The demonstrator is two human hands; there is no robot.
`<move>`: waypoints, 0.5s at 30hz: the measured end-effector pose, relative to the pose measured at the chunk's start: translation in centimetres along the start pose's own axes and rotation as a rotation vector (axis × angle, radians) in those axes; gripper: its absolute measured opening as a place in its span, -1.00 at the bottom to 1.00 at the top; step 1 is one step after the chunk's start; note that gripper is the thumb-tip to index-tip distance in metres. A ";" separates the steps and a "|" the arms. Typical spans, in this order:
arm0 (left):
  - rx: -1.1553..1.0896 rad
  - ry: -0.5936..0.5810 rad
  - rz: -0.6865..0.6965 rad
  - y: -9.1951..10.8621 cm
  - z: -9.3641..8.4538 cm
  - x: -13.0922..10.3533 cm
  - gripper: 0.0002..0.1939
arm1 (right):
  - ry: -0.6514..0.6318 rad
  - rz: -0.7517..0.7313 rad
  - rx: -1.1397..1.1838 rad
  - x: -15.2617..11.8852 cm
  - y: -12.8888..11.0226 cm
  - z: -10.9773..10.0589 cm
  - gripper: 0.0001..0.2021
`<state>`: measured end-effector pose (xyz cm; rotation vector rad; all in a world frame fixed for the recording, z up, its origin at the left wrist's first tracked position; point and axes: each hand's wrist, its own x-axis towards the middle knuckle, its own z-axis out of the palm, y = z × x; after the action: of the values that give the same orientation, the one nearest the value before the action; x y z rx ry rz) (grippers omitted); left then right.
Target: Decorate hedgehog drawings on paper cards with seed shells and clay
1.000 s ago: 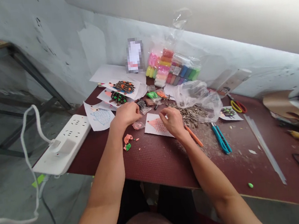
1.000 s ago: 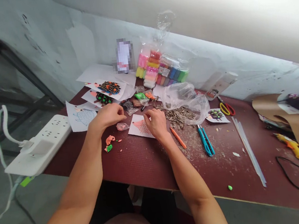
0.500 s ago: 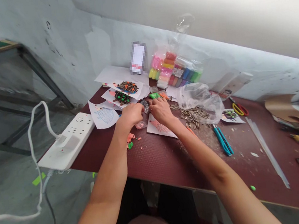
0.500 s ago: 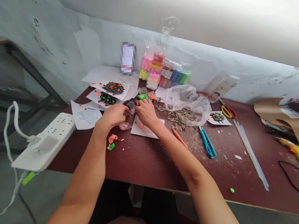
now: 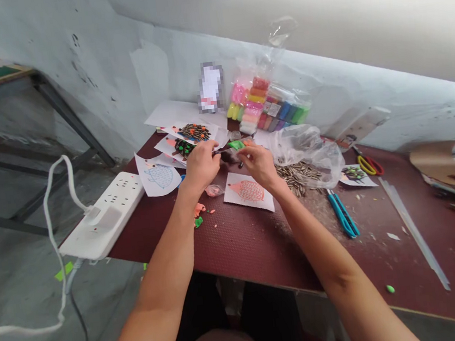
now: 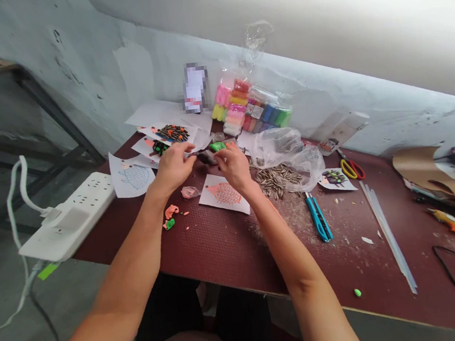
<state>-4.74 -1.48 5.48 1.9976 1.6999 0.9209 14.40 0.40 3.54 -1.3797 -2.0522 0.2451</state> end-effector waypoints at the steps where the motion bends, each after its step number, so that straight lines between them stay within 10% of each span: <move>1: -0.081 0.061 0.009 0.0 0.1 0.1 -0.61 | 0.022 0.052 0.122 -0.3 0.2 -0.2 -0.81; 6: -0.527 0.046 -0.074 0.2 0.9 0.5 -0.40 | 0.017 0.161 0.592 -1.8 -0.6 -1.1 -0.80; 15: -1.002 -0.260 -0.105 0.8 0.8 0.0 -0.84 | -0.046 0.212 0.863 -3.1 -2.0 -2.7 -0.75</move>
<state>-3.66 -1.54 5.43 1.2539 0.8843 1.1046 15.25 -3.66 5.32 -1.0182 -1.5104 1.1086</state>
